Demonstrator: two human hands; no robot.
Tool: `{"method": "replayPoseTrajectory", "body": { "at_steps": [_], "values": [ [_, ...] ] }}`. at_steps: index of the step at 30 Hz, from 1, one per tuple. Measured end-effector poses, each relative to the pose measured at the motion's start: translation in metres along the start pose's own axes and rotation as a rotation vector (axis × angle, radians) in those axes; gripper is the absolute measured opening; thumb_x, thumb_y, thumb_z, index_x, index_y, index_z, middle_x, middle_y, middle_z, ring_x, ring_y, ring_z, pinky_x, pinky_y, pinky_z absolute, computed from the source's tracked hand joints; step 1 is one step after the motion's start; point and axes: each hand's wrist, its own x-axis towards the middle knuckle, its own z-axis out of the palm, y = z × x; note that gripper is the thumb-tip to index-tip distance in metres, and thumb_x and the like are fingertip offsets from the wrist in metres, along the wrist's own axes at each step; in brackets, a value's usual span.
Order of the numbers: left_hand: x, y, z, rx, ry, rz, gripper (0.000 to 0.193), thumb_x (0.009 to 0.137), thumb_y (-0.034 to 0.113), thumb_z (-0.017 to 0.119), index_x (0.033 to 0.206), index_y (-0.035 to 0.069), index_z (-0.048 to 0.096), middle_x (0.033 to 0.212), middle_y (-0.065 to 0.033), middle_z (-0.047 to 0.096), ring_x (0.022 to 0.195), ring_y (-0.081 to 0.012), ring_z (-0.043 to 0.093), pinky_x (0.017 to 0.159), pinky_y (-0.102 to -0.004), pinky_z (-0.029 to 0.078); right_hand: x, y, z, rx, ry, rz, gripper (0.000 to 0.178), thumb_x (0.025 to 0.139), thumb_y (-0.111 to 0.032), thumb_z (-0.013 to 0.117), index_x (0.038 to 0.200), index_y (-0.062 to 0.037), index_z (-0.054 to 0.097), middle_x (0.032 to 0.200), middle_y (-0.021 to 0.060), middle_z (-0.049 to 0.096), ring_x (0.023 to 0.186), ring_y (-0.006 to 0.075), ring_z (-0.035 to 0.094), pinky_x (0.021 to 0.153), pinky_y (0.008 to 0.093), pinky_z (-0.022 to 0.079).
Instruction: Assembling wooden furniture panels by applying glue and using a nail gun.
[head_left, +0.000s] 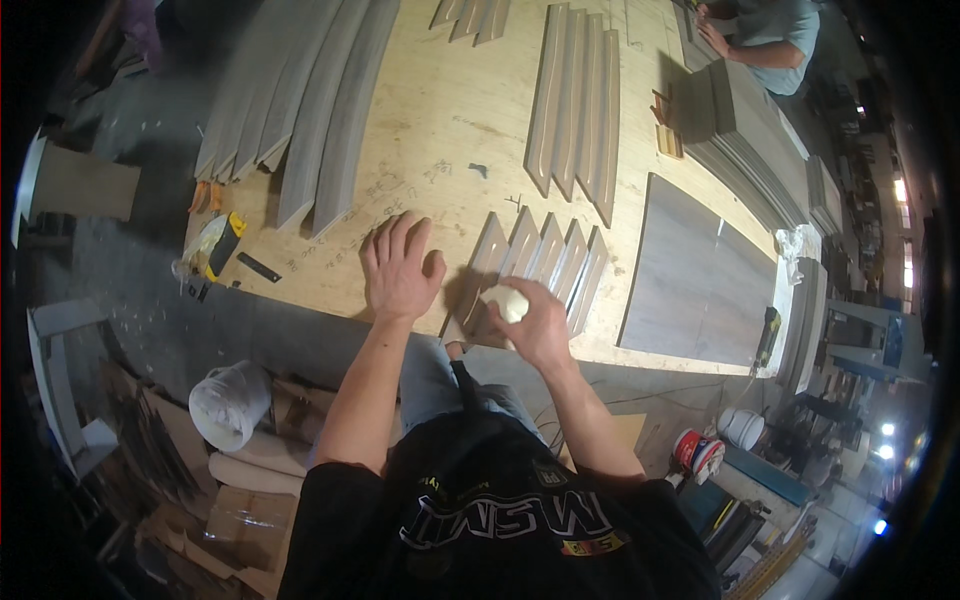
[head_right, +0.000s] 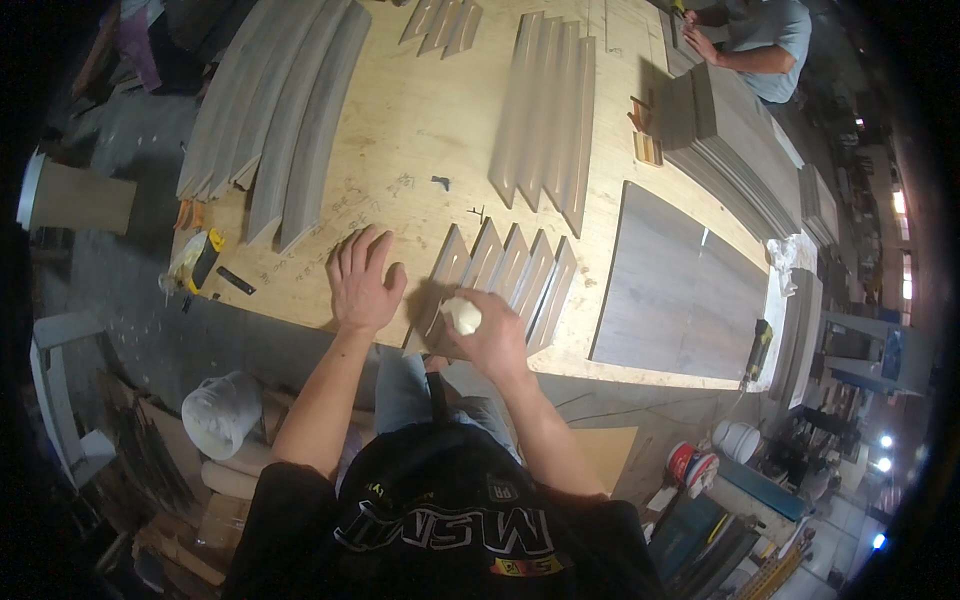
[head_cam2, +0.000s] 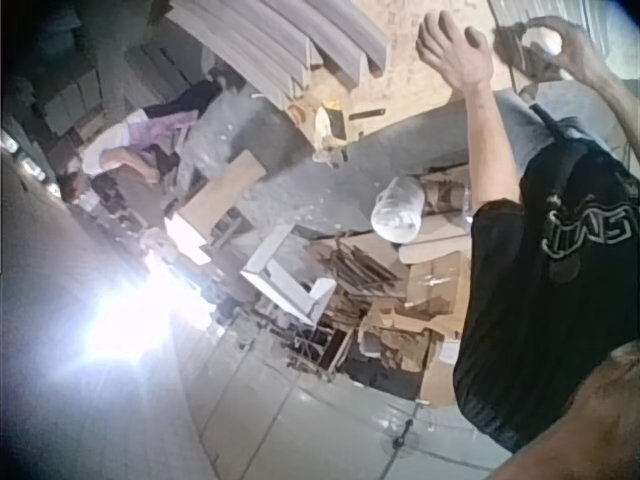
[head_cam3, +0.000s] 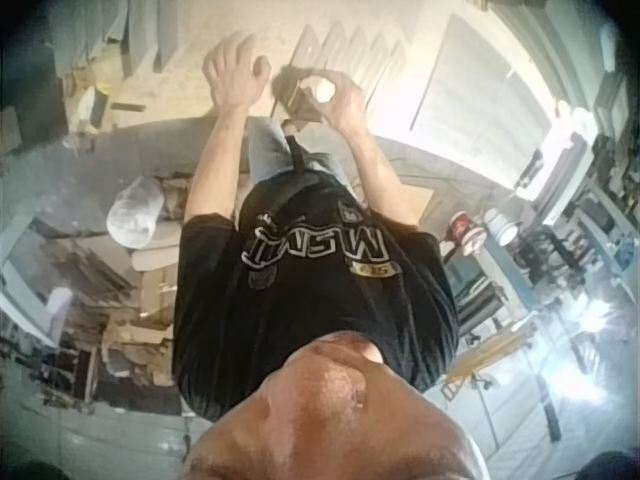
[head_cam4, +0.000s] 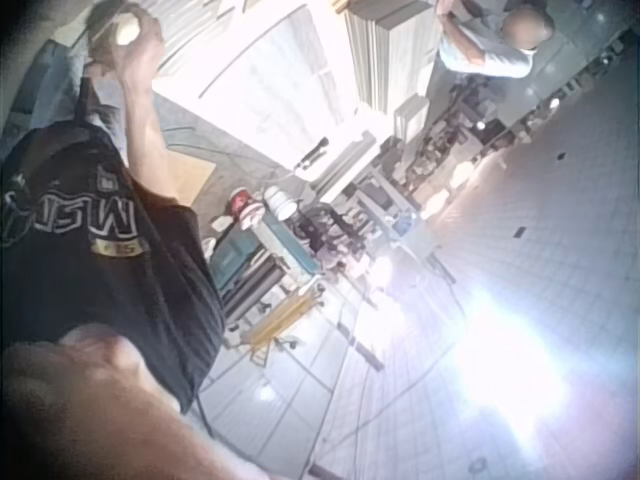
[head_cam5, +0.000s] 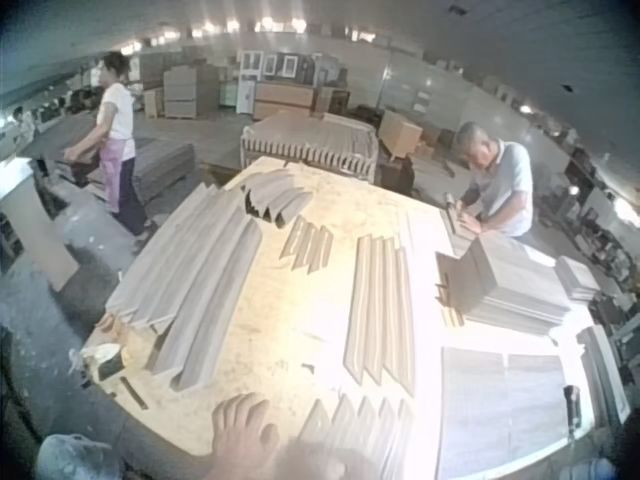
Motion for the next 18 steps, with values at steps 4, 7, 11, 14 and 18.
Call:
{"method": "replayPoseTrajectory", "body": {
  "at_steps": [4,7,11,14,18],
  "values": [
    [0.002,0.002,-0.002,0.003,-0.015,0.000,0.054,0.090,0.034,0.065,0.140,0.015,0.058,0.149,-0.0070,0.046,0.140,-0.0285,0.039,0.121,-0.0516,0.023,0.030,0.009,-0.001,-0.068,0.054,-0.038,0.034,0.080,-0.023,0.082,0.111,-0.0100,0.073,0.095,0.0142,0.072,0.086,0.0346,0.071,0.076,0.0413,0.058],
    [0.003,0.002,-0.001,-0.012,0.000,0.003,0.054,0.090,0.034,0.065,0.140,0.014,0.058,0.150,-0.0067,0.046,0.140,-0.0284,0.039,0.121,-0.0514,0.023,0.037,0.008,0.000,-0.090,0.014,-0.025,0.034,0.080,-0.024,0.082,0.111,-0.0123,0.073,0.095,0.0137,0.072,0.083,0.0336,0.071,0.074,0.0408,0.058],
    [0.001,0.002,0.000,-0.011,-0.005,-0.014,0.055,0.091,0.034,0.064,0.141,0.015,0.057,0.150,-0.0066,0.046,0.140,-0.0278,0.039,0.121,-0.0512,0.023,0.037,0.008,-0.001,-0.100,0.035,-0.048,0.034,0.080,-0.024,0.083,0.111,-0.0131,0.073,0.094,0.0130,0.071,0.084,0.0325,0.072,0.073,0.0407,0.058],
    [0.002,0.000,-0.002,-0.003,-0.001,-0.001,0.054,0.091,0.034,0.063,0.142,0.016,0.056,0.151,-0.0064,0.046,0.140,-0.0271,0.039,0.122,-0.0509,0.022,0.039,0.010,0.000,-0.115,0.048,-0.047,0.035,0.080,-0.025,0.083,0.111,-0.0138,0.074,0.094,0.0127,0.071,0.084,0.0322,0.072,0.073,0.0406,0.058],
    [0.002,0.002,-0.004,-0.001,-0.033,-0.020,0.054,0.091,0.035,0.063,0.142,0.016,0.057,0.151,-0.0061,0.046,0.141,-0.0266,0.038,0.122,-0.0504,0.022,0.043,0.005,-0.004,-0.101,0.025,0.058,0.036,0.080,-0.025,0.084,0.112,-0.0145,0.073,0.097,0.0125,0.071,0.084,0.0329,0.071,0.075,0.0411,0.058]
  ]
}}
